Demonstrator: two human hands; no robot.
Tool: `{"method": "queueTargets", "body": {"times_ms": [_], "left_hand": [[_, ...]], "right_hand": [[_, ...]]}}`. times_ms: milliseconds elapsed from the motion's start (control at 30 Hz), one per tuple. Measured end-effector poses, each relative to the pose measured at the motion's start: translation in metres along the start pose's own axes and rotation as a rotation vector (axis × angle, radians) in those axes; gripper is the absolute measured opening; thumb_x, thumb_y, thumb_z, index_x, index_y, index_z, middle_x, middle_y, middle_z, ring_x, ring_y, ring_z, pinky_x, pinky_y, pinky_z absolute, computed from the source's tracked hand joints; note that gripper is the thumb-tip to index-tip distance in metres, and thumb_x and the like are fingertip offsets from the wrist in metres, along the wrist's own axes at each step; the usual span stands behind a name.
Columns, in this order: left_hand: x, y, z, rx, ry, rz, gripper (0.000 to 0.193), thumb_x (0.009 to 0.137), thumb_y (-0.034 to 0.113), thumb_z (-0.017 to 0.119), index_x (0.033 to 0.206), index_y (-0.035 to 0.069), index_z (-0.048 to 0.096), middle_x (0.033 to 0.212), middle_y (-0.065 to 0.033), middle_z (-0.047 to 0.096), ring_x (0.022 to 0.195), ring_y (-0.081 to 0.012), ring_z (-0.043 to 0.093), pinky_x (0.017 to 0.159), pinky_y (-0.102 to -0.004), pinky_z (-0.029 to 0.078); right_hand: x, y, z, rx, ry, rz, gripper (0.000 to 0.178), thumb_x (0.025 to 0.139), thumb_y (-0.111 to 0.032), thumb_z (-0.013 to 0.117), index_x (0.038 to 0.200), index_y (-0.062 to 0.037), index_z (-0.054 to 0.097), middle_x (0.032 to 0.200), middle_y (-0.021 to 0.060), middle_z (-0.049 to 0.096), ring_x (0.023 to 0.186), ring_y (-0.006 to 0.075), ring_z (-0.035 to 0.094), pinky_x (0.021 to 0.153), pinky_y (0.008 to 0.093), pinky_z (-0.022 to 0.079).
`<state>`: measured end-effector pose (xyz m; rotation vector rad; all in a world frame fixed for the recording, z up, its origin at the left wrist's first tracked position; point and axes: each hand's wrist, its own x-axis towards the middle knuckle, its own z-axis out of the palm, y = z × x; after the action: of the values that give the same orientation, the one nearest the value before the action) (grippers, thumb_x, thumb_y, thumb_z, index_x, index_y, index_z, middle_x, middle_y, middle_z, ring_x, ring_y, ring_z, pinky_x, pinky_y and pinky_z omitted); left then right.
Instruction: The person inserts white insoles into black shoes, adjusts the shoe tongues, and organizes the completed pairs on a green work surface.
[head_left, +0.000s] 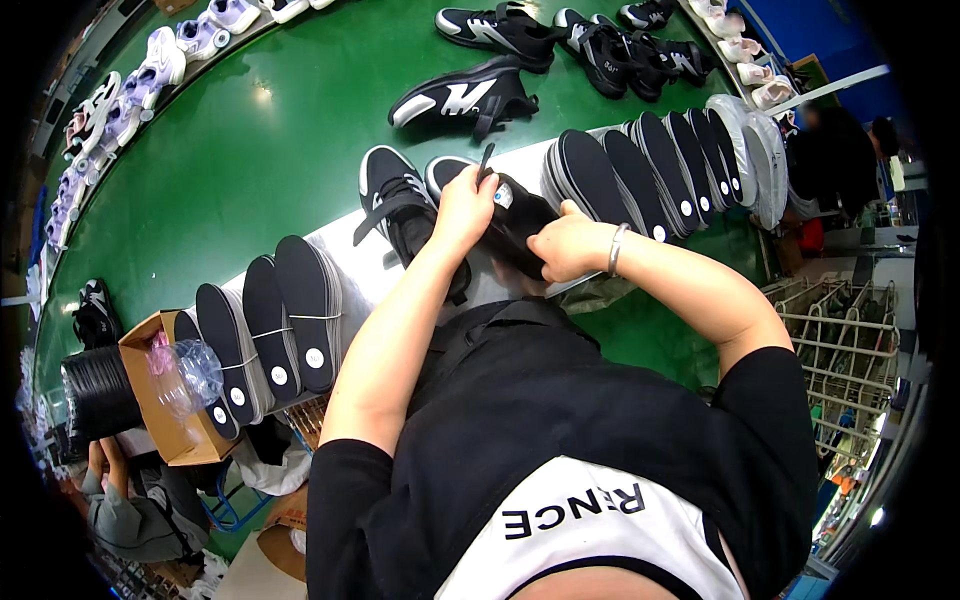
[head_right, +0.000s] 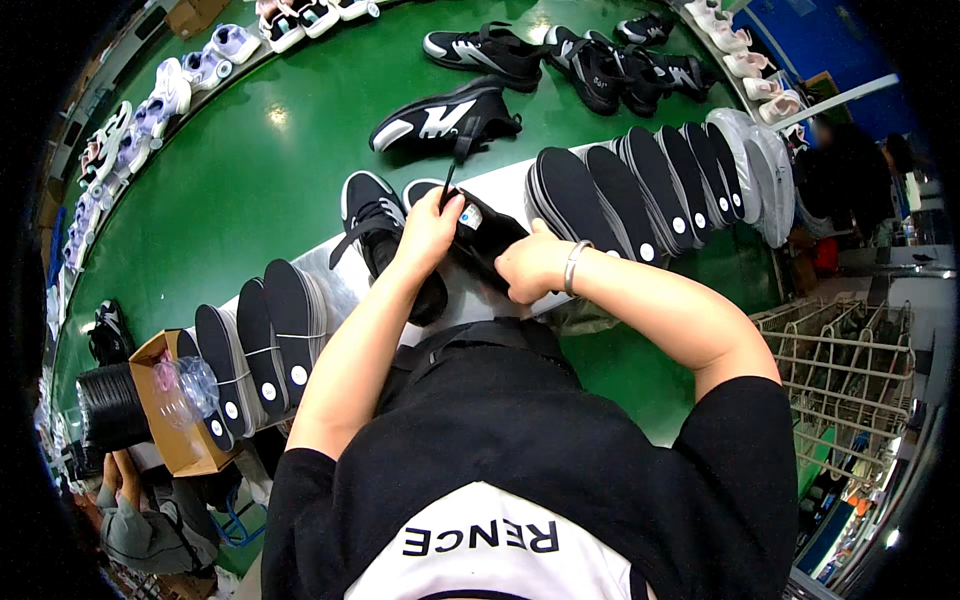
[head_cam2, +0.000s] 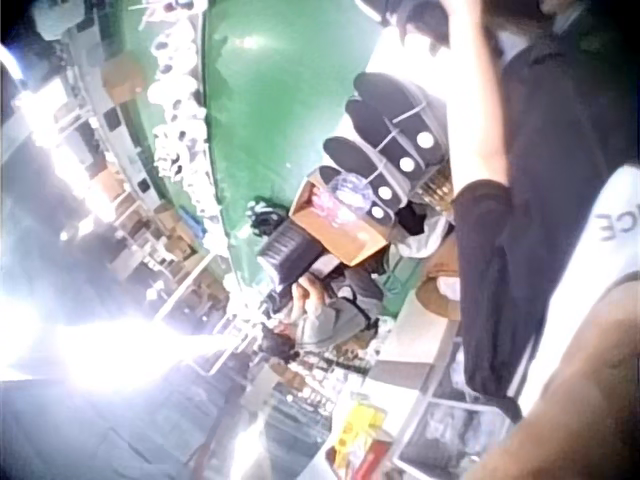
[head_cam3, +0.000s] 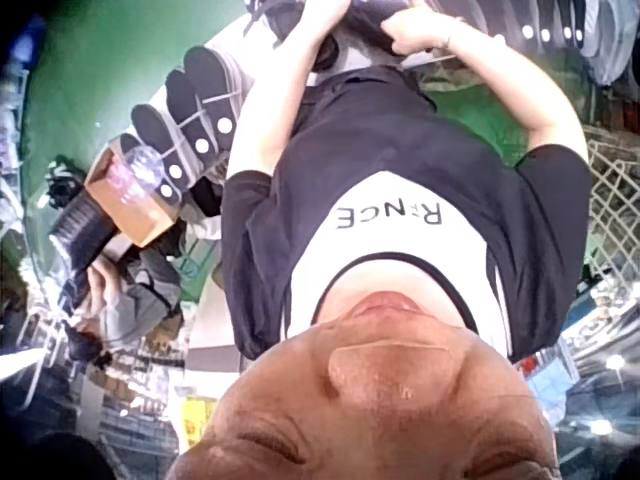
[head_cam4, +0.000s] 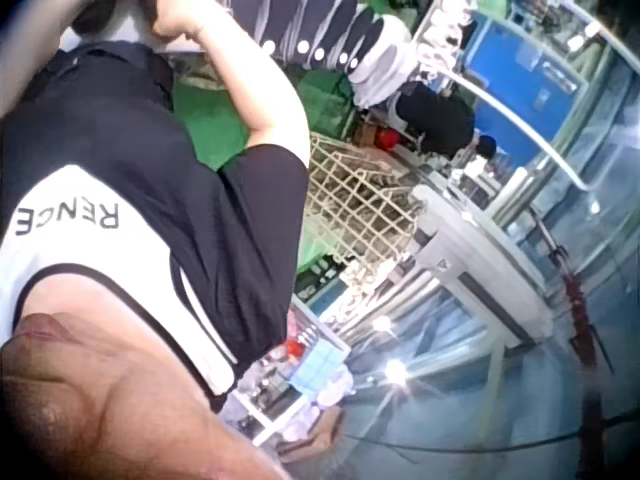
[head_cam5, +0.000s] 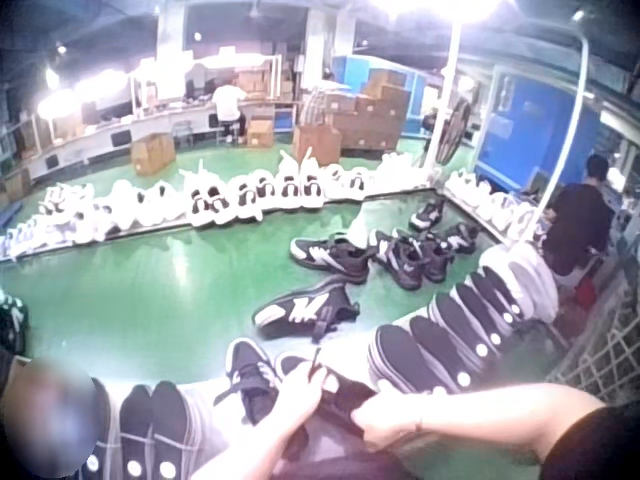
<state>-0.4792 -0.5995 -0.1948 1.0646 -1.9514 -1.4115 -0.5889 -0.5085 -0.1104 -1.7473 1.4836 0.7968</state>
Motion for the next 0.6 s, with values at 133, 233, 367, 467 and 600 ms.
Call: {"method": "queueTargets", "body": {"times_ms": [133, 233, 367, 467, 600], "left_hand": [[0.001, -0.001, 0.0, -0.029, -0.01, -0.002, 0.026, 0.082, 0.019, 0.051, 0.094, -0.004, 0.055, 0.082, -0.0145, 0.061, 0.077, -0.0201, 0.057, 0.07, -0.0298, 0.042], [0.003, -0.005, -0.003, -0.034, -0.031, -0.021, 0.026, 0.082, 0.019, 0.051, 0.094, -0.003, 0.055, 0.082, -0.0122, 0.06, 0.077, -0.0178, 0.055, 0.071, -0.0291, 0.042], [0.004, -0.02, 0.0, -0.252, -0.084, -0.026, 0.028, 0.08, 0.019, 0.052, 0.096, -0.004, 0.055, 0.085, -0.0185, 0.06, 0.084, -0.0238, 0.058, 0.075, -0.0319, 0.043], [0.005, -0.013, 0.001, -0.212, -0.261, -0.044, 0.026, 0.081, 0.021, 0.052, 0.095, -0.001, 0.054, 0.084, -0.0153, 0.06, 0.08, -0.0194, 0.057, 0.072, -0.0291, 0.042], [0.001, -0.015, -0.005, -0.26, -0.231, -0.053, 0.023, 0.082, 0.019, 0.05, 0.094, 0.0, 0.054, 0.083, -0.0121, 0.06, 0.079, -0.0177, 0.055, 0.073, -0.0283, 0.041]], "right_hand": [[0.022, 0.017, 0.028, 0.0, 0.042, -0.027, 0.027, 0.068, -0.02, 0.051, 0.084, -0.0004, 0.062, 0.085, 0.0152, 0.062, 0.088, 0.0286, 0.058, 0.091, 0.0483, 0.024], [0.023, 0.02, 0.019, 0.027, -0.006, -0.044, 0.031, 0.069, -0.023, 0.051, 0.088, -0.0003, 0.06, 0.087, 0.0156, 0.062, 0.089, 0.0292, 0.057, 0.092, 0.0488, 0.023], [0.023, 0.032, 0.018, 1.129, 0.164, -0.181, 0.038, 0.074, -0.027, 0.055, 0.099, 0.0021, 0.054, 0.094, 0.0139, 0.059, 0.088, 0.0206, 0.056, 0.081, 0.0328, 0.041], [0.035, 0.039, 0.037, 1.764, 0.361, -0.161, 0.037, 0.082, -0.033, 0.055, 0.09, 0.0029, 0.057, 0.083, 0.0118, 0.059, 0.073, 0.0154, 0.058, 0.068, 0.0238, 0.046], [0.043, 0.021, 0.033, 1.782, 0.494, -0.069, 0.023, 0.081, -0.022, 0.058, 0.076, -0.0001, 0.058, 0.063, 0.0051, 0.057, 0.058, 0.013, 0.054, 0.059, 0.0238, 0.044]]}}
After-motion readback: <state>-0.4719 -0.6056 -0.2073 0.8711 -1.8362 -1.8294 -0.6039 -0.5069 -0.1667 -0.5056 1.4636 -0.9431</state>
